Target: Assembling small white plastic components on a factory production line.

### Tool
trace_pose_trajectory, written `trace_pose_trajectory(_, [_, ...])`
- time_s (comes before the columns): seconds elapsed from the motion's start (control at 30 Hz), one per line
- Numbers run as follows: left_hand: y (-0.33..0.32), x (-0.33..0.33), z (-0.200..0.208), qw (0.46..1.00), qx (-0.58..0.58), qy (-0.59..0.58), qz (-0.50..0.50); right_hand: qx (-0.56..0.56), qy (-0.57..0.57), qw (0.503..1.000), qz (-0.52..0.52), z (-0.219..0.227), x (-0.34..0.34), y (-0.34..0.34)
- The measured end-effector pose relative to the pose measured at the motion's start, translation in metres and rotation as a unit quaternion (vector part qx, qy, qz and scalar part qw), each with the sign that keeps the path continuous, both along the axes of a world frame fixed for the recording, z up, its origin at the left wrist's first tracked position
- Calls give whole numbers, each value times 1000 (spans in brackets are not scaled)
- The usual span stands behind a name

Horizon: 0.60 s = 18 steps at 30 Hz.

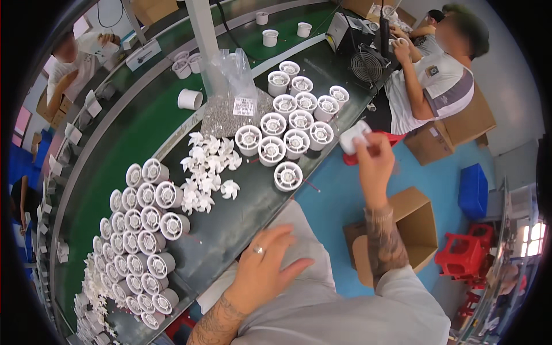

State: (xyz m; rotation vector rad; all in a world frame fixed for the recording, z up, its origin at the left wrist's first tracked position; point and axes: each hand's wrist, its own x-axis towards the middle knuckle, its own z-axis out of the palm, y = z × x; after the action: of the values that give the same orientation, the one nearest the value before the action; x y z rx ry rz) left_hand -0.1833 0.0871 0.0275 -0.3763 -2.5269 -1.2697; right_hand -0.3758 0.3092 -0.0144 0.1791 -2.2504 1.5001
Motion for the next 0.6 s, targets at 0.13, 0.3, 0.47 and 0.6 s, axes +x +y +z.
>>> trace_pose_trajectory(0.13, [-25,17,-11,996,34,-77,13,170,96,980,40,-47,-103,32])
trace_pose_trajectory(0.3, [-63,42,-8,985,29,-60,161,212,121,949,199,-53,-196,6])
trace_pose_trajectory(0.47, [-98,69,-5,973,56,3,223,425,278,858,83,59,-193,-23])
trace_pose_trajectory(0.6, [-109,110,0,945,50,33,320,301,77,885,348,111,-106,-177])
